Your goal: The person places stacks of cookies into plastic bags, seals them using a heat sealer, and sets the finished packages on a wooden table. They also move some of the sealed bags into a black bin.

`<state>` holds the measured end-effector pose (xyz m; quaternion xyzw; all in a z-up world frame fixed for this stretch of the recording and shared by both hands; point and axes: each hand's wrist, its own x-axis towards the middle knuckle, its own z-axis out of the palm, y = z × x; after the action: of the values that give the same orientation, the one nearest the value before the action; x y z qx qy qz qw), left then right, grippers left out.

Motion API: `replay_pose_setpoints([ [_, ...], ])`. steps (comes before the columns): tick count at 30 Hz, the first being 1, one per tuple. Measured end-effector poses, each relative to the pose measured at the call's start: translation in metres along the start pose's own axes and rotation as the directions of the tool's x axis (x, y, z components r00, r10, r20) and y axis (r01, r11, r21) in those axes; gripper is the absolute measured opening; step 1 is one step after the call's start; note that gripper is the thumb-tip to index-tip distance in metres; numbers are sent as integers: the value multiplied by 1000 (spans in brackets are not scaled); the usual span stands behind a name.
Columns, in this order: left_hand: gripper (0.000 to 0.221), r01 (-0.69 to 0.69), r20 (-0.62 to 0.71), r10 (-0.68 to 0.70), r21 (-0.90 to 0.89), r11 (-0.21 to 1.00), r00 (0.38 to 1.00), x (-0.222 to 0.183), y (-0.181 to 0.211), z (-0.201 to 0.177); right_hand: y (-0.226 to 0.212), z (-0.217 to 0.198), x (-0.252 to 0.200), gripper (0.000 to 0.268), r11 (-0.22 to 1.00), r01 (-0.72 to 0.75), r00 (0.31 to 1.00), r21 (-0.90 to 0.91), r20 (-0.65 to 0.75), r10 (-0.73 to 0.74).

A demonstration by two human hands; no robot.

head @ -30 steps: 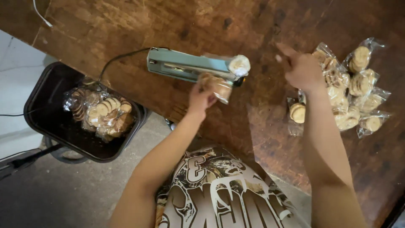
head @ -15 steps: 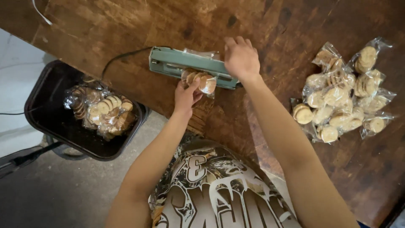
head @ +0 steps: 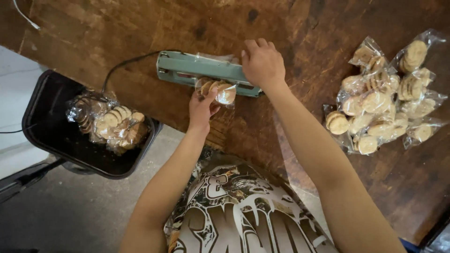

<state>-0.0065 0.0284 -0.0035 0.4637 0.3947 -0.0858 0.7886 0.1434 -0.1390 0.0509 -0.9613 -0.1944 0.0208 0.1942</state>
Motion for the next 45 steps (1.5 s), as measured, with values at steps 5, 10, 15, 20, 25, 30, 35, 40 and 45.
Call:
replay_pose_setpoints([
  [5,36,-10,16,10,-30,999,1000,2,-3,-4,0,1,-1,28,1000,-2,1000,13,0,2],
  [10,42,34,-37,-35,-30,999,999,-2,-7,-3,0,-1,-2,27,999,-7,1000,40,-10,7],
  [15,53,-30,-118,37,60,998,992,-4,-9,7,-4,-8,1,24,999,-27,999,26,25,26],
  [20,62,-101,-171,107,43,994,979,-1,-8,21,-13,-20,-3,31,997,-11,1000,71,22,10],
  [25,66,-375,-153,358,-108,921,921,14,-27,36,23,-20,-46,37,739,66,977,671,-194,89],
  [30,66,-171,-29,179,177,969,983,0,-38,23,121,-29,-157,36,914,-309,873,263,-303,382],
  [35,69,-185,155,160,168,968,975,-46,-42,6,172,-15,-247,46,896,-435,866,-85,-312,391],
  [40,69,-232,136,200,284,930,970,-88,-22,-34,141,8,-243,48,889,-443,871,-112,-288,398],
  [45,62,-450,39,453,224,864,890,-94,-7,-104,69,25,-236,53,965,-232,950,122,-184,252],
])
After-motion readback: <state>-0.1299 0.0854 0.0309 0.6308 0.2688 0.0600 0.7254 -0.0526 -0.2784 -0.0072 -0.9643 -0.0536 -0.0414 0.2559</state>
